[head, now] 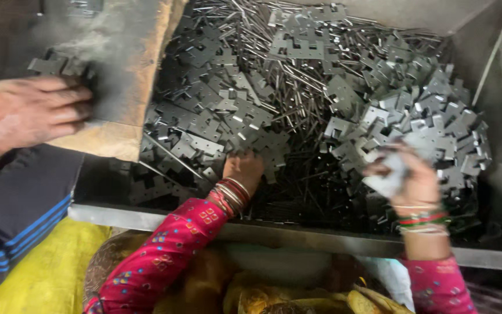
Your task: The person assembles metal hinges by inserting pins into hinge plates. They pick up a hinge plate and a pin, align them, and push the pin through the holes to connect the parts. The assembled hinges are placed into a large metal bin.
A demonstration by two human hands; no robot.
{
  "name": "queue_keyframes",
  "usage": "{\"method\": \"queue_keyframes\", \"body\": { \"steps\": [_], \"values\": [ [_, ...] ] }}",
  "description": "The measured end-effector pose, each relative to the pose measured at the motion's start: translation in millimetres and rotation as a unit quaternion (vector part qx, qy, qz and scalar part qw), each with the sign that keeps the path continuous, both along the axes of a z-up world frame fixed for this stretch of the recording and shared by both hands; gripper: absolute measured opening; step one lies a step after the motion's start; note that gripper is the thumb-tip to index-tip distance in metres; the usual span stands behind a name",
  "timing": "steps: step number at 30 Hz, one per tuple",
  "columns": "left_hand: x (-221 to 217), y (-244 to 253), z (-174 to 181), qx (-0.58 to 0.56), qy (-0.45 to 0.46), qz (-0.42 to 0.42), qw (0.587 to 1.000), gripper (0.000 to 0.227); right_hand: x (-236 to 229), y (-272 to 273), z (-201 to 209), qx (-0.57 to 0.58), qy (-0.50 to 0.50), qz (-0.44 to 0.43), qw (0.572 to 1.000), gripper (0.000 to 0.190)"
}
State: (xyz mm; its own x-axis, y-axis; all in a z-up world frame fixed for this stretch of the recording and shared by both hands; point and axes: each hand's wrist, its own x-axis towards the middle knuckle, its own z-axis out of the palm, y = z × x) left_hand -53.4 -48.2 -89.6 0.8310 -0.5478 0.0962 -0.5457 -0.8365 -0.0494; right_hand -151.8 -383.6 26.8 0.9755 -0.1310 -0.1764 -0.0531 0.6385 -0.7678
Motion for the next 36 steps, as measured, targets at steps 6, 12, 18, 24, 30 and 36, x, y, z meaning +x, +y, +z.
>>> {"method": "queue_keyframes", "body": {
  "steps": [6,12,18,24,30,36],
  "values": [
    [8.4,19.5,24.3,-0.075,0.226,0.034,0.971,0.035,25.3,69.2,-28.8,-0.736,0.073,0.138,0.658,0.028],
    [16.6,36.8,42.9,-0.246,0.314,-0.080,0.914,0.034,27.9,67.7,-48.1,-0.891,-0.080,0.169,0.413,0.037],
    [37.0,47.0,75.6,-0.539,0.488,-0.067,0.683,0.024,14.9,21.5,-59.5,-0.505,0.001,0.043,0.862,0.023],
    [28.2,37.8,91.0,-0.680,0.528,0.001,0.509,0.035,6.9,20.1,-23.9,-0.029,0.091,0.035,0.995,0.027],
    [-48.9,-17.1,87.8,-0.516,0.347,-0.089,0.778,0.054,-1.2,117.0,-42.1,-0.012,0.152,0.070,0.986,0.030],
    [-51.7,-5.0,97.7,-0.550,0.212,-0.027,0.807,0.037,11.3,96.6,-49.2,-0.633,0.034,0.097,0.767,0.055]
  ]
}}
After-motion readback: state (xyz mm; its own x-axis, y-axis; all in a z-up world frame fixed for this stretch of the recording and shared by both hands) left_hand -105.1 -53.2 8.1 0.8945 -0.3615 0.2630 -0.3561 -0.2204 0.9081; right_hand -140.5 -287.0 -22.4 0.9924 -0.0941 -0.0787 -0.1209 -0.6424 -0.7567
